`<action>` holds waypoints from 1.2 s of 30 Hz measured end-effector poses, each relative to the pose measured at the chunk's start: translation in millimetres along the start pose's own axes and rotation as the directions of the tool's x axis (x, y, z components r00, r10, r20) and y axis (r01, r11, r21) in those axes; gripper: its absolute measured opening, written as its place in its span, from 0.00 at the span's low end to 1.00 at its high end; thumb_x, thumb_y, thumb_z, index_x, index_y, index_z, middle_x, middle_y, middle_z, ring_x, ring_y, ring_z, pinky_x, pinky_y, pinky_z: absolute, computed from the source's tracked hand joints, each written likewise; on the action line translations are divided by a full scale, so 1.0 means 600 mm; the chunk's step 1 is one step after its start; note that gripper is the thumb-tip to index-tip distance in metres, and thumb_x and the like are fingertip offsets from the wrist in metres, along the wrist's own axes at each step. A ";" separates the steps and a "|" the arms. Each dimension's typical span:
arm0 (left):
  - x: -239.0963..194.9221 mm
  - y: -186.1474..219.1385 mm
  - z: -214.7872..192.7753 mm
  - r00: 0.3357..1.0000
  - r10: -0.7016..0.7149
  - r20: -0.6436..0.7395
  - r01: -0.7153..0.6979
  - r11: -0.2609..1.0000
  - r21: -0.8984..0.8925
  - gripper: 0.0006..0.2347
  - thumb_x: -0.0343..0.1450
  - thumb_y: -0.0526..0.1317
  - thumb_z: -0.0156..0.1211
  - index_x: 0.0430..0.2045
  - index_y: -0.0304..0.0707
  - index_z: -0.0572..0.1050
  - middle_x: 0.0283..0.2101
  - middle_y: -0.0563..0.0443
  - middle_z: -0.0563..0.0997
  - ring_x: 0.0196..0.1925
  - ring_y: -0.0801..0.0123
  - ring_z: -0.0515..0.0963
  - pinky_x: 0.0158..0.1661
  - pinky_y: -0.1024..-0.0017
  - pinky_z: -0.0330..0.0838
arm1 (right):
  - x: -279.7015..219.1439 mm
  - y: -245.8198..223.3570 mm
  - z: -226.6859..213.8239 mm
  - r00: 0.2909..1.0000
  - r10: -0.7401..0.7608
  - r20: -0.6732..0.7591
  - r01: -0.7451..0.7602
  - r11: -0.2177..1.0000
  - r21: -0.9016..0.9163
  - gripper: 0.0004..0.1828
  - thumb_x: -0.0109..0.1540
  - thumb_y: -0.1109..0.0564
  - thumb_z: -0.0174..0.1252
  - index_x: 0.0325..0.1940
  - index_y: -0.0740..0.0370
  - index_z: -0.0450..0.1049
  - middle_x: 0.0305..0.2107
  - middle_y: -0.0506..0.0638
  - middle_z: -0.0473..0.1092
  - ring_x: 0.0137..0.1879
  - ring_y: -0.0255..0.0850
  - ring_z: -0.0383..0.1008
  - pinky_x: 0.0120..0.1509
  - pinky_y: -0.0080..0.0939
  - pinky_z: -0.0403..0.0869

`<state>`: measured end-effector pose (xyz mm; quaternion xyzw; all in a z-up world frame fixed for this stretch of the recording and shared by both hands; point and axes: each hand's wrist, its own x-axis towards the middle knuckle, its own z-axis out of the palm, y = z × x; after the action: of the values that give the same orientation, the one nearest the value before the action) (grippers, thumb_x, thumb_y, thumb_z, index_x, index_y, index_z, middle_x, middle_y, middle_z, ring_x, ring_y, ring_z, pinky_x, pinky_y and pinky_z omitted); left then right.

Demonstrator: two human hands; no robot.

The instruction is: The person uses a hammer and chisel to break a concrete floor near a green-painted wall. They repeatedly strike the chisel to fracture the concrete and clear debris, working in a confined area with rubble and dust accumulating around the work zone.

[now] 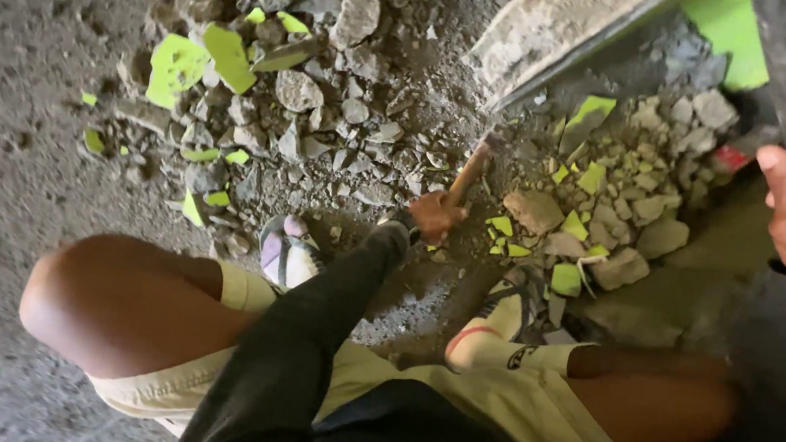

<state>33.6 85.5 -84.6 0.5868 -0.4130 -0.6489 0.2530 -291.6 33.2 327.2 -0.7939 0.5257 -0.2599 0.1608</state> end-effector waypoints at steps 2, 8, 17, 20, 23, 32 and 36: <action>0.007 0.009 -0.016 0.999 0.040 0.025 -0.044 0.981 0.190 0.14 0.66 0.49 0.57 0.28 0.35 0.80 0.22 0.48 0.78 0.19 0.62 0.74 0.22 0.66 0.71 | 0.002 -0.008 0.001 0.999 0.035 -0.021 -0.035 0.999 0.020 0.08 0.86 0.68 0.59 0.65 0.79 0.69 0.37 0.58 0.66 0.36 0.43 0.63 0.42 0.41 0.63; 0.012 -0.020 -0.033 0.916 0.168 -0.363 0.094 0.791 0.604 0.16 0.68 0.49 0.56 0.33 0.31 0.80 0.30 0.38 0.84 0.28 0.46 0.84 0.27 0.54 0.77 | 0.002 -0.036 0.014 0.997 -0.055 -0.055 0.052 0.998 -0.043 0.14 0.83 0.77 0.60 0.71 0.89 0.66 0.40 0.67 0.68 0.37 0.48 0.66 0.38 0.44 0.66; -0.076 0.135 -0.141 0.971 -0.161 -0.174 0.132 0.977 -0.167 0.12 0.76 0.46 0.53 0.37 0.33 0.75 0.22 0.54 0.75 0.14 0.73 0.69 0.14 0.74 0.65 | -0.003 -0.075 0.007 1.000 0.026 0.009 -0.026 0.998 -0.049 0.09 0.80 0.74 0.61 0.63 0.83 0.72 0.33 0.58 0.65 0.31 0.42 0.59 0.34 0.40 0.59; -0.014 0.145 -0.172 0.617 0.697 -0.364 -0.445 0.691 0.569 0.49 0.66 0.15 0.43 0.73 0.64 0.24 0.77 0.27 0.39 0.14 0.84 0.68 0.11 0.86 0.69 | -0.003 -0.074 -0.003 1.000 -0.009 0.015 0.009 1.000 -0.014 0.06 0.81 0.76 0.61 0.59 0.84 0.70 0.35 0.59 0.65 0.35 0.43 0.59 0.41 0.41 0.61; 0.026 0.175 -0.212 0.883 0.277 -0.380 -0.108 0.906 0.409 0.12 0.78 0.42 0.41 0.51 0.39 0.67 0.18 0.54 0.74 0.12 0.73 0.68 0.08 0.74 0.63 | -0.003 -0.090 -0.012 0.990 0.061 0.127 -0.066 0.997 0.038 0.02 0.78 0.72 0.55 0.51 0.76 0.69 0.25 0.51 0.60 0.25 0.37 0.54 0.30 0.36 0.54; 0.383 0.118 -0.272 0.761 0.316 -0.567 -0.069 0.908 0.414 0.20 0.69 0.56 0.56 0.32 0.34 0.81 0.34 0.37 0.84 0.34 0.41 0.83 0.35 0.52 0.78 | -0.006 -0.137 -0.024 0.963 0.205 0.174 -0.198 0.978 -0.057 0.08 0.72 0.68 0.56 0.38 0.70 0.68 0.18 0.47 0.57 0.21 0.36 0.50 0.26 0.37 0.51; 0.380 0.118 -0.259 0.845 0.198 -0.497 0.095 0.859 0.503 0.24 0.72 0.60 0.38 0.57 0.48 0.64 0.39 0.37 0.83 0.31 0.51 0.81 0.35 0.55 0.76 | -0.014 -0.110 -0.023 0.977 0.168 0.129 -0.155 0.982 -0.103 0.08 0.72 0.69 0.59 0.40 0.73 0.68 0.21 0.51 0.60 0.25 0.39 0.53 0.31 0.39 0.55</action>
<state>131.7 -174.7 -147.1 0.7770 -0.4989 -0.3206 0.2113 -252.8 67.3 371.3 -0.7710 0.5877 -0.1664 0.1802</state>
